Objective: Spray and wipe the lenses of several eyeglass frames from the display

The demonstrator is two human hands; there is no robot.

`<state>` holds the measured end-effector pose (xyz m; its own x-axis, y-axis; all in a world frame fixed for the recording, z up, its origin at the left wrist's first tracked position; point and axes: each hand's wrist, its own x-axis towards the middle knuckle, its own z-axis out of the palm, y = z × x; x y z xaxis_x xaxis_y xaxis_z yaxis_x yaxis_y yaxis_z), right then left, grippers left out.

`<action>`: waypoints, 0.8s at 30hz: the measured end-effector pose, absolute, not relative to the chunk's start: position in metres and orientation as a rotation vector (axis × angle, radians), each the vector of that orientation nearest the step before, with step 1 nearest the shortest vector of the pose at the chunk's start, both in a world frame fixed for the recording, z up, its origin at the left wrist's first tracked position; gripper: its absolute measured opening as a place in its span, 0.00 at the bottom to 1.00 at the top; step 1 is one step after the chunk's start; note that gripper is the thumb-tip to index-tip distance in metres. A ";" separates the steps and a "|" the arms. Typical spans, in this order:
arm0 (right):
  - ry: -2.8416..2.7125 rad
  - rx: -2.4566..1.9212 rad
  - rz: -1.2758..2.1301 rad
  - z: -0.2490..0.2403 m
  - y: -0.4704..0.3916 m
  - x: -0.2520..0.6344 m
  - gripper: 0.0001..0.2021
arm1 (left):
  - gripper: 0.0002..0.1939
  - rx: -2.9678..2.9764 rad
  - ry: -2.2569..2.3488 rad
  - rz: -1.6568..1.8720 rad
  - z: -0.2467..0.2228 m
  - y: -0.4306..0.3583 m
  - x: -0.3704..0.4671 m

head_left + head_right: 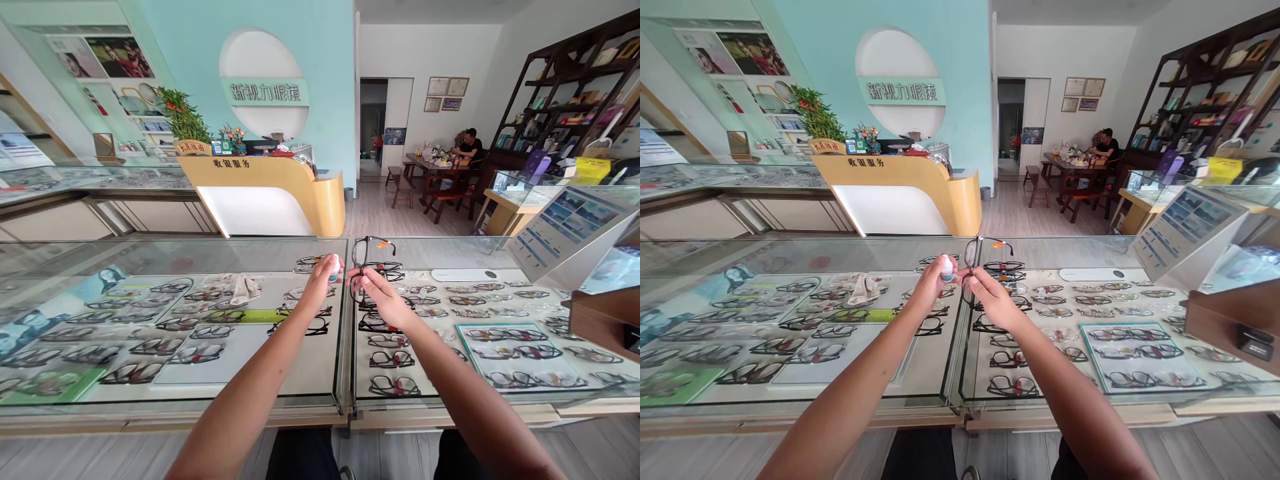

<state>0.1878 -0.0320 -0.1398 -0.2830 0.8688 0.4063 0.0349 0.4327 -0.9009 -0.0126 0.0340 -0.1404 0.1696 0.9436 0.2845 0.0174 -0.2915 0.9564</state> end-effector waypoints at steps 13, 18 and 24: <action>-1.417 -0.801 0.999 -0.133 -0.027 0.194 0.31 | 0.28 1.734 0.913 1.139 -0.141 0.032 -0.014; -1.385 -0.823 1.005 -0.135 -0.025 0.196 0.32 | 0.24 1.458 1.191 1.546 -0.141 0.078 -0.061; -1.375 -0.827 0.999 -0.135 -0.024 0.200 0.31 | 0.16 1.283 1.774 1.683 -0.158 0.130 -0.131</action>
<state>0.1995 -0.0238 -0.1353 -0.0624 0.9202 0.3865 -0.0834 0.3811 -0.9208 -0.1313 0.1301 -0.1580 -0.5124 0.8016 0.3081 0.3499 -0.1328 0.9273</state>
